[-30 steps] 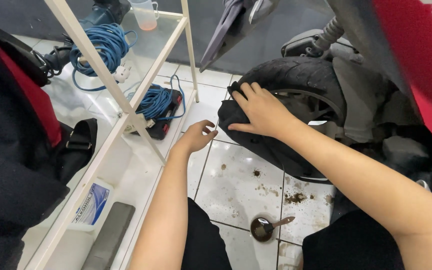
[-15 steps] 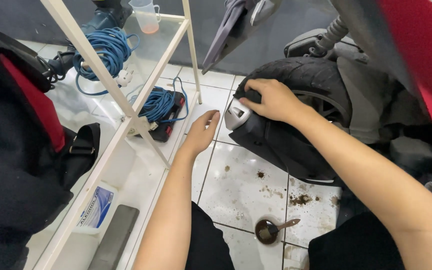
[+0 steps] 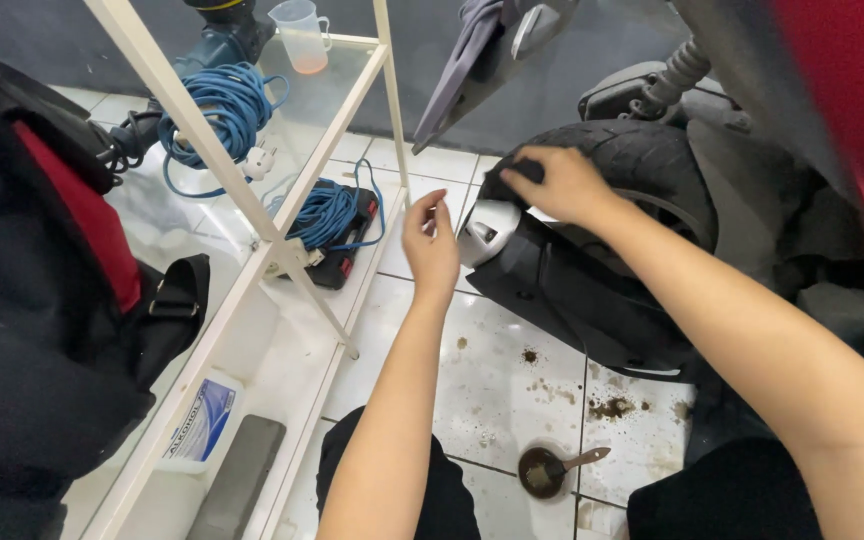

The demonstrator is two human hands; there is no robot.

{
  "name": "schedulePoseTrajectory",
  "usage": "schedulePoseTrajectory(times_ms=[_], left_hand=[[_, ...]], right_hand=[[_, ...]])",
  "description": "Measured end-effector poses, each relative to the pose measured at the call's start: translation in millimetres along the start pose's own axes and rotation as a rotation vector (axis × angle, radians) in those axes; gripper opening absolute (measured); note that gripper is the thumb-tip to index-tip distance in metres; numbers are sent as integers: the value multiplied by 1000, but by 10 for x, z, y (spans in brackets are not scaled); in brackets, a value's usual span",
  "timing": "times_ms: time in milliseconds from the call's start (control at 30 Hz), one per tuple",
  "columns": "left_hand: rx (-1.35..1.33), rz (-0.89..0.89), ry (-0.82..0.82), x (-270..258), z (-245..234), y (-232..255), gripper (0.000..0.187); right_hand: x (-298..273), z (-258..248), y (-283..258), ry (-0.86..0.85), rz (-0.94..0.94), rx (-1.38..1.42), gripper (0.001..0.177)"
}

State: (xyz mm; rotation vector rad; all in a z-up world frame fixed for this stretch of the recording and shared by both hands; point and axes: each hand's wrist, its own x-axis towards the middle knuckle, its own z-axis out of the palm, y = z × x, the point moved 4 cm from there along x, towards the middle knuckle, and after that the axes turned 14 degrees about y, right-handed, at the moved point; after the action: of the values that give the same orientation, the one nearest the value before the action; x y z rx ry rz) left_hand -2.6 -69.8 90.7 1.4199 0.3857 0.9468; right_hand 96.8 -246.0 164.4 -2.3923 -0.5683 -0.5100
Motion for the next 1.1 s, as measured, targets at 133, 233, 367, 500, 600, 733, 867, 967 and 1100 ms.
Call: schedulePoseTrajectory(times_ms=[133, 233, 367, 500, 600, 733, 867, 967, 1100], left_hand=[[-18, -169, 183, 264, -121, -248, 10], [-164, -244, 242, 293, -184, -179, 12], [-113, -323, 302, 267, -270, -233, 37], [-258, -387, 276, 311, -258, -302, 40], [-231, -293, 197, 252, -239, -159, 13], [-214, -204, 132, 220, -273, 69, 46], [-303, -271, 136, 186, -305, 227, 53], [-323, -304, 181, 170, -390, 184, 40], [-292, -224, 151, 226, -361, 95, 33]], right_hand=[[-358, -205, -759, -144, -305, 167, 23], [-440, -243, -916, -368, -343, 278, 16], [-46, -63, -121, -32, -386, -308, 27], [-36, -9, -227, 40, -267, -392, 31], [-467, 8, -747, -159, -470, -129, 25], [-642, 21, -842, -384, -522, -28, 18], [-166, -81, -365, 113, -644, -638, 39], [-199, -92, -415, 149, -558, -687, 40], [-614, -11, -833, -90, -745, -278, 20]])
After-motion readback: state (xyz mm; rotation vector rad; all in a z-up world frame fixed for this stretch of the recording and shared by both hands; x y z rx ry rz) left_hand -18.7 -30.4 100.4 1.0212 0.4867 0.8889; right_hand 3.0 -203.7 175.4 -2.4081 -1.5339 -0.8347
